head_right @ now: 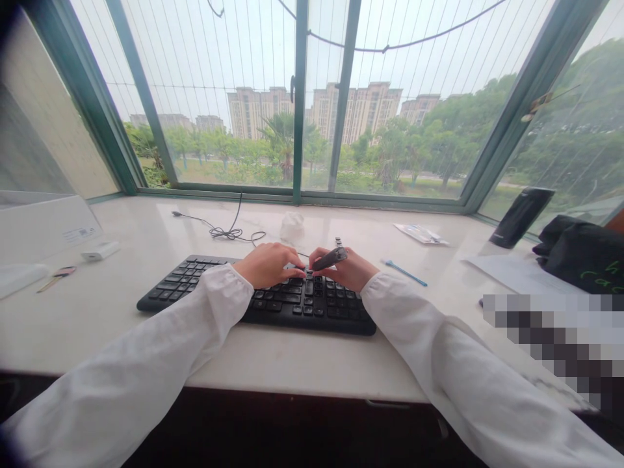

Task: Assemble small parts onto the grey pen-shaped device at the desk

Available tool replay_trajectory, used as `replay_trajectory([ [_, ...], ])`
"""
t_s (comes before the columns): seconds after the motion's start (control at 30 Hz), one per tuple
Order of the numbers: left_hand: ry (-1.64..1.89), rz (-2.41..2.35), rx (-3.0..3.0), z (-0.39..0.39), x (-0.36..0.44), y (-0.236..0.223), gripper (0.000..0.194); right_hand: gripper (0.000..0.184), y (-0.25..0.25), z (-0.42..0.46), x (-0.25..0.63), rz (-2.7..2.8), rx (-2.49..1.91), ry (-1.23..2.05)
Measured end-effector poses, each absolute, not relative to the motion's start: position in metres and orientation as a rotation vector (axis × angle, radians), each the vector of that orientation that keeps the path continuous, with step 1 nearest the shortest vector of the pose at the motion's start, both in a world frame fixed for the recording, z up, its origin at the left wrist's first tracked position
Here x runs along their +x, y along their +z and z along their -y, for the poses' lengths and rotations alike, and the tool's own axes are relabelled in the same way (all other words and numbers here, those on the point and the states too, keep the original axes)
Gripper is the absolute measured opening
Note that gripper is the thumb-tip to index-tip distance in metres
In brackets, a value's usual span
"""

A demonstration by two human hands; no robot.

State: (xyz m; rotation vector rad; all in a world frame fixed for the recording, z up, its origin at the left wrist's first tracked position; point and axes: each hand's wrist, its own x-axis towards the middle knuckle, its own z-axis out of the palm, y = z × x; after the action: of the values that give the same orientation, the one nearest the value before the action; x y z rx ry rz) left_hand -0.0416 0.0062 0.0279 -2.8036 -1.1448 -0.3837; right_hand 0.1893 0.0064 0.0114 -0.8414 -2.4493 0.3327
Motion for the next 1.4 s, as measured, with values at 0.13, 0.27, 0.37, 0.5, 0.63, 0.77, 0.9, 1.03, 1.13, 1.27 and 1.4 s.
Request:
replay_trajectory([
  [0.13, -0.394, 1.142, -2.814, -0.008, -0.041, 0.027, 0.030, 0.018, 0.011, -0.009, 0.187, 2.467, -0.803, 0.319],
  [0.27, -0.403, 1.133, -2.815, -0.009, -0.042, 0.026, 0.030, 0.019, 0.010, -0.012, 0.185, 2.423, -0.776, 0.345],
  [0.37, -0.410, 1.123, -2.810, -0.010, -0.042, 0.025, 0.030, 0.020, 0.009, -0.012, 0.186, 2.381, -0.770, 0.423],
  [0.5, -0.404, 1.123, -2.810, -0.010, -0.042, 0.024, 0.031, 0.020, 0.009, -0.012, 0.187, 2.339, -0.788, 0.508],
  [0.63, -0.407, 1.126, -2.810, -0.009, -0.042, 0.025, 0.031, 0.020, 0.006, -0.013, 0.187, 2.322, -0.809, 0.501],
  [0.77, -0.406, 1.140, -2.815, -0.009, -0.042, 0.025, 0.031, 0.022, 0.003, -0.012, 0.185, 2.310, -0.820, 0.465],
  [0.9, -0.411, 1.147, -2.817, -0.010, -0.042, 0.024, 0.031, 0.023, 0.002, -0.011, 0.182, 2.312, -0.843, 0.472],
  [1.03, -0.419, 1.143, -2.810, -0.011, -0.043, 0.024, 0.031, 0.019, 0.001, -0.011, 0.181, 2.294, -0.881, 0.480],
  [1.13, -0.426, 1.162, -2.790, -0.007, -0.041, 0.023, 0.037, 0.019, -0.001, -0.013, 0.181, 2.267, -0.933, 0.452],
  [1.27, -0.544, 1.249, -2.742, 0.000, -0.032, 0.017, 0.046, 0.023, -0.001, -0.014, 0.180, 2.226, -0.977, 0.499],
  [1.4, -0.708, 1.430, -2.715, -0.001, -0.023, 0.007, 0.043, 0.026, -0.001, -0.014, 0.180, 2.096, -0.911, 0.651],
])
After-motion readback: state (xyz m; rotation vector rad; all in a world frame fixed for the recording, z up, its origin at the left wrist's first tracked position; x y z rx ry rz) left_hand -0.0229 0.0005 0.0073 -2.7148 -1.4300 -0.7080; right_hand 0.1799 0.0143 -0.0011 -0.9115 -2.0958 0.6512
